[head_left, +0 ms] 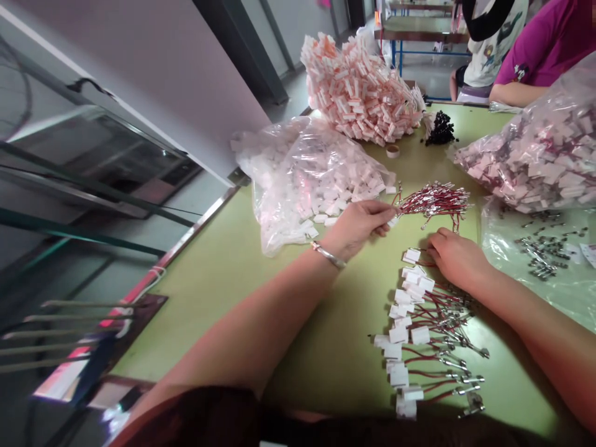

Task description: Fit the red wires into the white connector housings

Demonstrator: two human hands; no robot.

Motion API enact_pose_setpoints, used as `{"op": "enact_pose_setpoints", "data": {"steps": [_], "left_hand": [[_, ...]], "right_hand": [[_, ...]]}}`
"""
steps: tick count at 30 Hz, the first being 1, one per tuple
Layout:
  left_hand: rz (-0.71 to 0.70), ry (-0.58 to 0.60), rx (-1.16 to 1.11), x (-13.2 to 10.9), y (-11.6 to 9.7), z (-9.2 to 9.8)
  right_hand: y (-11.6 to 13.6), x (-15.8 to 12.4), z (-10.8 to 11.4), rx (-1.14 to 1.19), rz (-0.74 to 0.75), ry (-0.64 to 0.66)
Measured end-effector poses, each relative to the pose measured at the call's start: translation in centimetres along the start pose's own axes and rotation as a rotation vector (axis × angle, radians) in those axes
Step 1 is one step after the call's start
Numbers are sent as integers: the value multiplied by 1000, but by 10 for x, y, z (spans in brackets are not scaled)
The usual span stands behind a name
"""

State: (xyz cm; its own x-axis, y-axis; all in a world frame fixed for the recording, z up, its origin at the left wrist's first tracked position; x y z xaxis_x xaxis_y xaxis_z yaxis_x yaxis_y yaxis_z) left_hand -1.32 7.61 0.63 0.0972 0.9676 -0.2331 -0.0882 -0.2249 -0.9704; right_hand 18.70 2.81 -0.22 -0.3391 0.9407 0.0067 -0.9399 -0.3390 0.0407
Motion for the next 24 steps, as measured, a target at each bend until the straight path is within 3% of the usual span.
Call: {"op": "enact_pose_setpoints", "data": {"steps": [2,5,9,12,15,21,24], "left_hand": [[132,30,-244,-3,12,-14],[209,59,-425,-6,22,-25],[237,128,-464,-10,22,-28],[234,173,-472,-13,20,-29],[225,187,-467,-14,20,-29],[218,180,-456,-15,20,-28],[191,205,-454,-16,19,-28]], "right_hand": [[-4,0,1,5,-95,-30],[-9,-4,7,124,-185,-100],[-4,-11,12,396,-123,-188],[0,-13,11,517,-94,-182],[-1,-13,12,672,-156,-197],[-3,-12,13,1191,-339,-75],[-2,-11,10,1342,-394,2]]}}
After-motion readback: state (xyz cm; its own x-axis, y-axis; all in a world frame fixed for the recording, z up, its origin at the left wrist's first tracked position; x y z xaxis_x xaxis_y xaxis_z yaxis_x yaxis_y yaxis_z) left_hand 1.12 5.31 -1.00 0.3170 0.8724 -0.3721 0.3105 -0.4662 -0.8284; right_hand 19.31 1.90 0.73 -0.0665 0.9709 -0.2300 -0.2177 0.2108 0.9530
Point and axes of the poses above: each hand's wrist, its own x-axis towards the middle knuckle, its own z-axis out of the back of the hand, y = z × x, the point moved 2 cm from there along x, towards the middle knuckle, and after that the axes turned 6 degrees about -y, right-handed, at the moved point
